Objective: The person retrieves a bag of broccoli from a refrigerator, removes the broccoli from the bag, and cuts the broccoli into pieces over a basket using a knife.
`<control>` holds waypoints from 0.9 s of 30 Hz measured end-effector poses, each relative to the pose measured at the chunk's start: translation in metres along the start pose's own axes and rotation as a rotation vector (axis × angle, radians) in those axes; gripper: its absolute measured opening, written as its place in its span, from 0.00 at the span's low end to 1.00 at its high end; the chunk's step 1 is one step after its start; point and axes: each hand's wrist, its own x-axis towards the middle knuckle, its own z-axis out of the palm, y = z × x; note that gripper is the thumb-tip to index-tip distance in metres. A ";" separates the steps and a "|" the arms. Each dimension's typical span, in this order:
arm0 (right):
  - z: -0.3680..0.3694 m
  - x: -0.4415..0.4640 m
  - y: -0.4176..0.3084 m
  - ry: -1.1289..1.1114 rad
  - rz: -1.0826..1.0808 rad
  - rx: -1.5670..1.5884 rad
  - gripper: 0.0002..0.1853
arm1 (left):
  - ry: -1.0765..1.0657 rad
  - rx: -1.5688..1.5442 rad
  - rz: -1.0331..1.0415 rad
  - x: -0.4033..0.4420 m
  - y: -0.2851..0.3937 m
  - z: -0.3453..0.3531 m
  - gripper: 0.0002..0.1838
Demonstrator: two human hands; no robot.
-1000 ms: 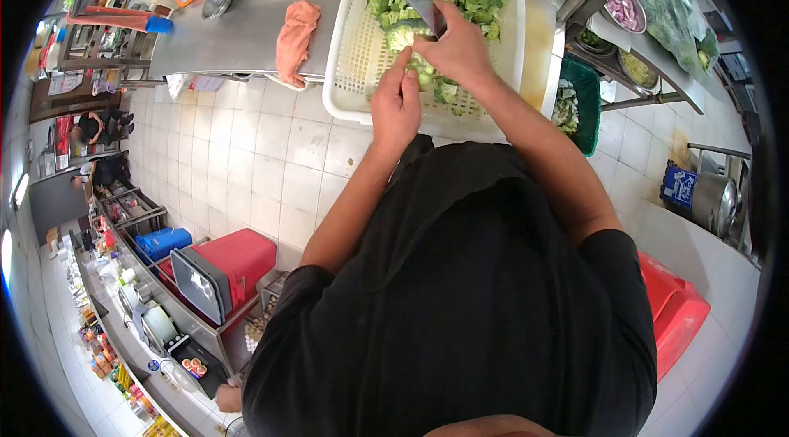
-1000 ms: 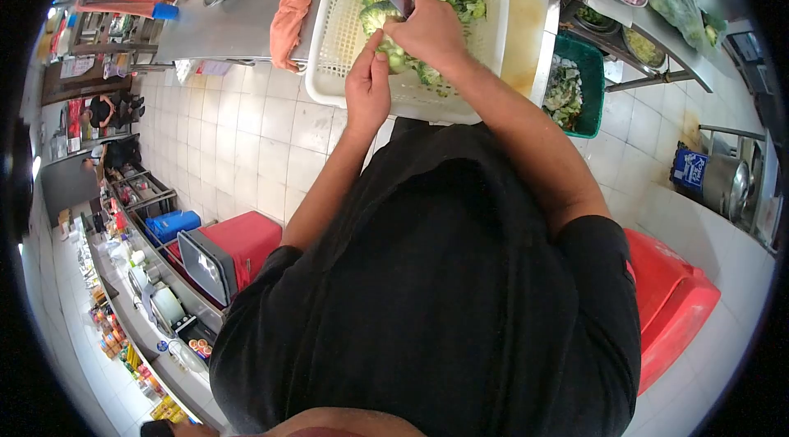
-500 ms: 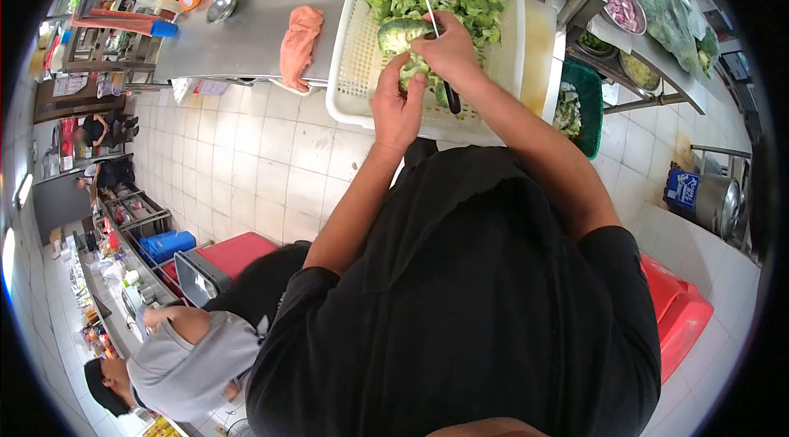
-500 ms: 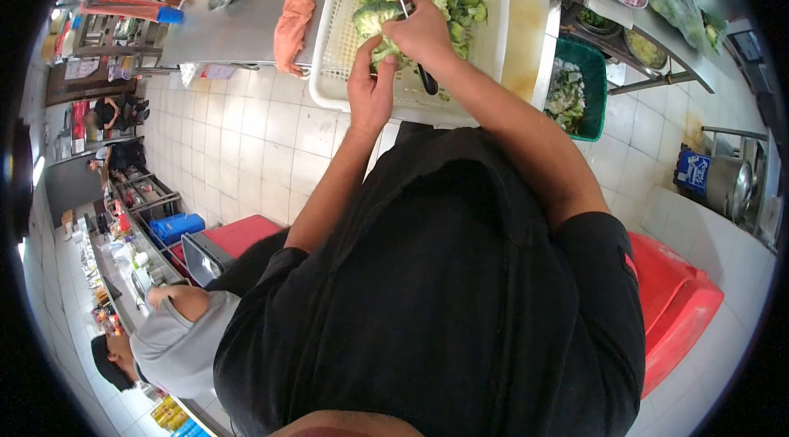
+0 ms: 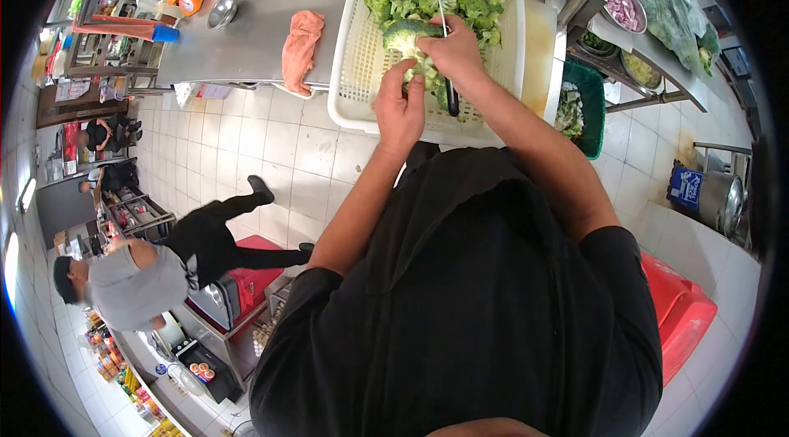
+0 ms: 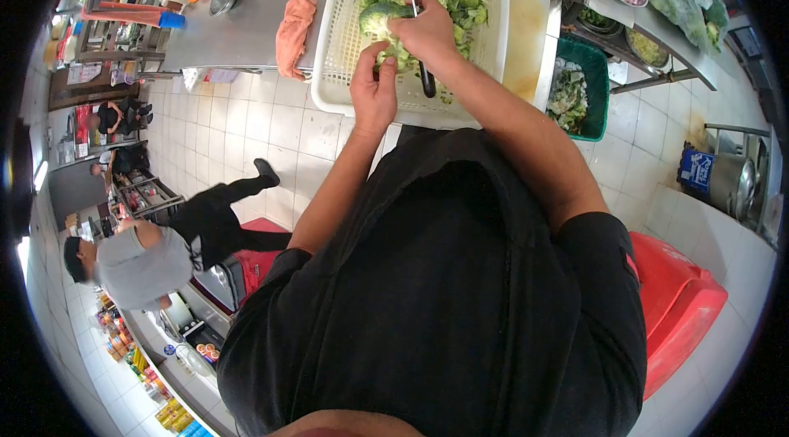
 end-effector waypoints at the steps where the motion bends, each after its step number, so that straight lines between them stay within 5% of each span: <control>1: 0.000 -0.001 -0.002 0.000 0.050 0.077 0.28 | -0.001 -0.056 -0.008 0.001 0.003 -0.001 0.13; 9: -0.018 -0.013 -0.022 -0.114 0.119 0.212 0.26 | -0.053 -0.426 -0.197 0.005 0.008 -0.008 0.13; 12: -0.028 -0.014 -0.025 -0.149 0.107 0.129 0.27 | -0.008 -0.219 0.038 0.005 0.011 -0.003 0.13; 27: -0.040 -0.011 -0.035 -0.222 0.289 0.581 0.20 | -0.031 0.082 0.242 0.012 0.020 -0.013 0.14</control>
